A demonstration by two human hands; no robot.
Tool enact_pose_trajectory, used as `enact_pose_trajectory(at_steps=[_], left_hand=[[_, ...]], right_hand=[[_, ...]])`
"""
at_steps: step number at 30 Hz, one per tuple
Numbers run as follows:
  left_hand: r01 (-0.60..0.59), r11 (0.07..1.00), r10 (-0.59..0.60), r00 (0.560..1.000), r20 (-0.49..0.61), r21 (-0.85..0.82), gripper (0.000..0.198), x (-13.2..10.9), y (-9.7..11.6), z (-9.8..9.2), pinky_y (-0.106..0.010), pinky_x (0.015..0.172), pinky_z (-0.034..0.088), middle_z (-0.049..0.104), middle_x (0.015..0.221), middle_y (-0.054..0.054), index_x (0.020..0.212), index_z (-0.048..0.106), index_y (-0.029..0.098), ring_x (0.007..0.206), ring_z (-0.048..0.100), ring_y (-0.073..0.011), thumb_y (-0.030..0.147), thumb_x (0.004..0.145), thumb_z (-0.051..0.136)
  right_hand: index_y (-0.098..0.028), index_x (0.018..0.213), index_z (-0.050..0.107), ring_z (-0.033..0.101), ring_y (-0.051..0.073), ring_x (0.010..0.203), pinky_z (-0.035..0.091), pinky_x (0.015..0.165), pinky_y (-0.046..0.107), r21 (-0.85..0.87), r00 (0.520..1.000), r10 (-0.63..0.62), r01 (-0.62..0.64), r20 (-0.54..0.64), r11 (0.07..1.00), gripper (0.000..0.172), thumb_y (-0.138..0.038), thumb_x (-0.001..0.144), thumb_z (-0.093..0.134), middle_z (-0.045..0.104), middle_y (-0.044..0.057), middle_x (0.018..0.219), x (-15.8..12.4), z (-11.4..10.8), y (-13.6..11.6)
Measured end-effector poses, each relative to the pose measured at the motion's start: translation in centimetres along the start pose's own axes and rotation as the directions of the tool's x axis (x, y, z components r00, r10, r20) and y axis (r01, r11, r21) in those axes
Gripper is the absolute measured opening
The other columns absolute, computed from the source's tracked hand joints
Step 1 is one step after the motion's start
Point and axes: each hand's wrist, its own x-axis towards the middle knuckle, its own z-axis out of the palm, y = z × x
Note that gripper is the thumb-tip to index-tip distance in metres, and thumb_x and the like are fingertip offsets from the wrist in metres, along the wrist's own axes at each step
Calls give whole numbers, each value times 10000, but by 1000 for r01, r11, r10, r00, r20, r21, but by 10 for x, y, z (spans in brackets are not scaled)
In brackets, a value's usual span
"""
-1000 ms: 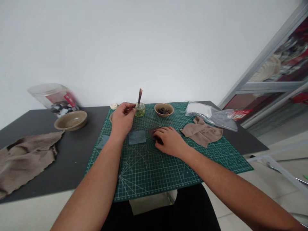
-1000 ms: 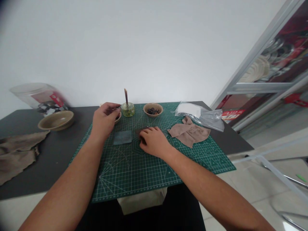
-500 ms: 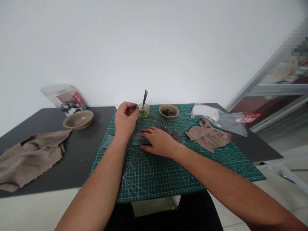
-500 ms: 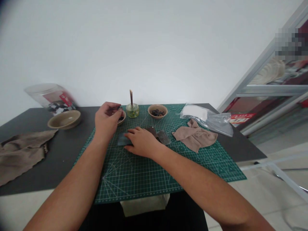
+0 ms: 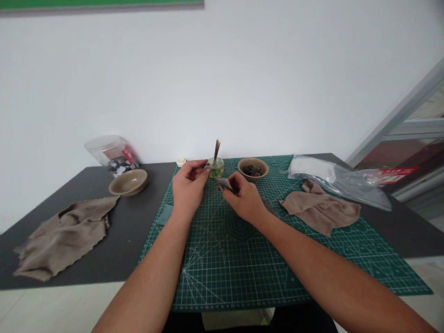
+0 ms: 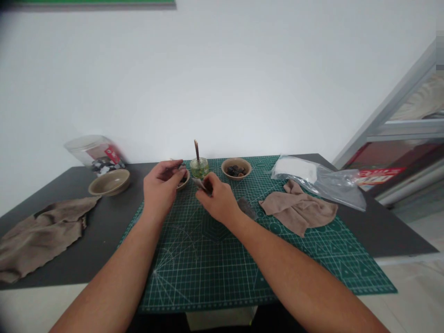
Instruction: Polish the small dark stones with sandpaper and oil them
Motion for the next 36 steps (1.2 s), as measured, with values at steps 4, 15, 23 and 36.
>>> enact_pose_trajectory(at_steps=[4,15,23,36], left_hand=[[15,1000,-16,996,92,11,273,-4,3,7,-282,674,548,677,737,2,943,721,178,669,636,-126,222,678,766],[13,1000,-16,959,282,13,249,-21,13,-10,-336,781,581,737,887,-45,936,692,186,824,702,-173,283,714,750],[-121,964,41,949,314,238,131,-19,13,-14,-275,616,550,713,705,-13,848,730,202,631,658,-148,269,736,721],[-246,863,84,932,353,442,156,-23,0,-14,-287,625,503,706,724,0,908,683,216,642,653,-162,243,755,662]], right_hand=[[-203,845,571,556,151,664,445,650,284,429,995,85,-103,59,897,121,-299,784,529,608,-9,750,7,0,13],[-242,1064,493,622,148,720,507,692,302,762,994,87,-107,67,638,485,-188,638,717,640,-38,814,12,-6,14],[-218,852,621,647,152,684,562,668,325,714,987,113,-161,115,681,246,-389,733,753,689,-11,798,10,-9,11],[-194,801,668,629,147,657,516,665,302,719,978,187,-199,97,666,237,-345,675,802,692,-11,733,9,-5,12]])
